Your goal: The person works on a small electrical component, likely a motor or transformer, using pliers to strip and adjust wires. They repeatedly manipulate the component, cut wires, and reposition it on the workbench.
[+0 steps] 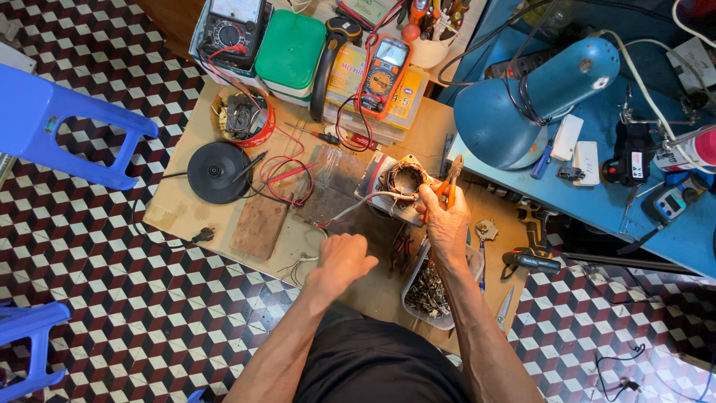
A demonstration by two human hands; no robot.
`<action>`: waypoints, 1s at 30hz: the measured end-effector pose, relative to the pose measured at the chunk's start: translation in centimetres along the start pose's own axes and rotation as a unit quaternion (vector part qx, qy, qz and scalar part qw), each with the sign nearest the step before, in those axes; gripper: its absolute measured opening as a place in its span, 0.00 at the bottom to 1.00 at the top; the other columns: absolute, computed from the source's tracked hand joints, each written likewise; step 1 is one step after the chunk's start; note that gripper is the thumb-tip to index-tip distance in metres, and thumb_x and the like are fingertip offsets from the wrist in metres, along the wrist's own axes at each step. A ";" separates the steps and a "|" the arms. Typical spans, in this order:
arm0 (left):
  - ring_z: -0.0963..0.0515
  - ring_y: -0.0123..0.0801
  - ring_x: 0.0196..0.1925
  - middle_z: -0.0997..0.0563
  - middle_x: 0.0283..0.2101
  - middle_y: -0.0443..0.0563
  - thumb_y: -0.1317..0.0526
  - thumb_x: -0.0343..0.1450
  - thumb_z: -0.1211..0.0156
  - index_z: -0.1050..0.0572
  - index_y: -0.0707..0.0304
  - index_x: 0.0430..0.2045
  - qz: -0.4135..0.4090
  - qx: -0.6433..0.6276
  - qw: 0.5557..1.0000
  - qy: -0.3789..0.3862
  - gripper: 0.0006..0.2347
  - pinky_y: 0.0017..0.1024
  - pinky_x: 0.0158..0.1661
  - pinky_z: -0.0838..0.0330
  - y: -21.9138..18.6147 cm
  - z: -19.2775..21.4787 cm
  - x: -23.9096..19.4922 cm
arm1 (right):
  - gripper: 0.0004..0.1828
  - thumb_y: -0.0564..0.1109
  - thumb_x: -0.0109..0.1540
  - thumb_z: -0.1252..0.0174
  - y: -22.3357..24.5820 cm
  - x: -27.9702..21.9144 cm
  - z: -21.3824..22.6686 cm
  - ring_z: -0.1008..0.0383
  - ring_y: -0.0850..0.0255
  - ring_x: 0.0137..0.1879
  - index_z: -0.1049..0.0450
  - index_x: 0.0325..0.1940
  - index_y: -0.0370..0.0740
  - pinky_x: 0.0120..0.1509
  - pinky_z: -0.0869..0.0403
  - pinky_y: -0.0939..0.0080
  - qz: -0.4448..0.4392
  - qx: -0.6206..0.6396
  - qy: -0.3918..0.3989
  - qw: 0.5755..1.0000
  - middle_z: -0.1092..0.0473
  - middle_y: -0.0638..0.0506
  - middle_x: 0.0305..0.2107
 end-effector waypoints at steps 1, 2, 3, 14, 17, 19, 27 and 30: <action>0.23 0.35 0.25 0.15 0.28 0.55 0.52 0.70 0.33 0.16 0.61 0.30 0.048 -0.126 0.991 -0.013 0.11 0.35 0.34 0.30 0.8 0.8 -0.2 | 0.15 0.47 0.64 0.37 -0.1 0.0 0.0 0.28 0.70 0.32 0.30 0.49 0.38 0.32 0.30 0.70 -0.001 -0.003 -0.002 1.000 0.29 0.55 0.32; 0.21 0.37 0.24 0.15 0.27 0.54 0.53 0.71 0.36 0.17 0.60 0.32 0.095 -0.250 0.963 -0.026 0.10 0.35 0.33 0.28 1.7 1.5 -0.2 | 0.15 0.47 0.64 0.37 -0.1 0.1 0.0 0.28 0.70 0.31 0.30 0.49 0.38 0.32 0.30 0.70 -0.002 -0.007 -0.004 1.000 0.28 0.55 0.32; 0.19 0.38 0.24 0.14 0.26 0.53 0.54 0.72 0.38 0.17 0.59 0.34 0.138 -0.369 0.918 -0.036 0.09 0.36 0.32 0.26 2.2 1.8 -0.3 | 0.15 0.47 0.64 0.37 -0.2 0.1 0.2 0.28 0.70 0.31 0.30 0.49 0.38 0.32 0.30 0.70 -0.003 -0.011 -0.009 1.000 0.28 0.55 0.32; 0.18 0.44 0.31 0.18 0.30 0.58 0.57 0.76 0.44 0.20 0.63 0.40 -0.010 -0.372 0.866 -0.335 0.10 0.39 0.34 0.26 0.6 6.0 1.3 | 0.15 0.47 0.64 0.37 0.2 0.1 0.1 0.28 0.70 0.32 0.29 0.49 0.37 0.33 0.29 0.71 0.015 0.003 -0.004 1.000 0.28 0.56 0.32; 0.16 0.42 0.29 0.17 0.27 0.57 0.55 0.75 0.43 0.20 0.61 0.38 0.036 -0.414 0.866 -0.279 0.10 0.38 0.34 0.25 1.2 4.7 1.4 | 0.15 0.48 0.65 0.37 0.2 0.0 0.1 0.28 0.70 0.32 0.29 0.50 0.37 0.33 0.29 0.71 0.006 -0.017 -0.006 1.000 0.28 0.56 0.31; 0.16 0.41 0.31 0.17 0.31 0.56 0.56 0.73 0.40 0.19 0.61 0.37 0.018 -0.404 0.869 -0.286 0.09 0.37 0.35 0.25 0.9 5.3 1.2 | 0.16 0.48 0.65 0.37 0.3 -0.1 -0.1 0.28 0.70 0.32 0.29 0.50 0.36 0.33 0.29 0.70 0.002 -0.033 -0.008 0.999 0.28 0.55 0.31; 0.17 0.46 0.41 0.17 0.40 0.51 0.61 0.71 0.35 0.20 0.60 0.38 -0.077 -0.293 0.880 -0.365 0.06 0.39 0.39 0.25 -1.1 7.5 0.5 | 0.15 0.48 0.63 0.36 0.5 0.1 0.0 0.28 0.70 0.32 0.28 0.48 0.37 0.33 0.30 0.70 -0.004 -0.004 -0.002 1.000 0.28 0.56 0.32; 0.17 0.46 0.41 0.18 0.39 0.52 0.62 0.71 0.35 0.21 0.60 0.38 -0.094 -0.258 0.883 -0.382 0.06 0.40 0.39 0.25 -1.5 7.9 0.1 | 0.15 0.48 0.64 0.36 0.1 0.2 0.0 0.28 0.70 0.32 0.29 0.47 0.37 0.33 0.30 0.70 -0.003 0.004 0.002 1.000 0.29 0.54 0.31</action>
Point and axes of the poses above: each hand's wrist, its own x-axis towards the middle knuckle, its own z-axis out of the back of the hand, y = z × x, the point moved 8 cm from there along x, towards the middle knuckle
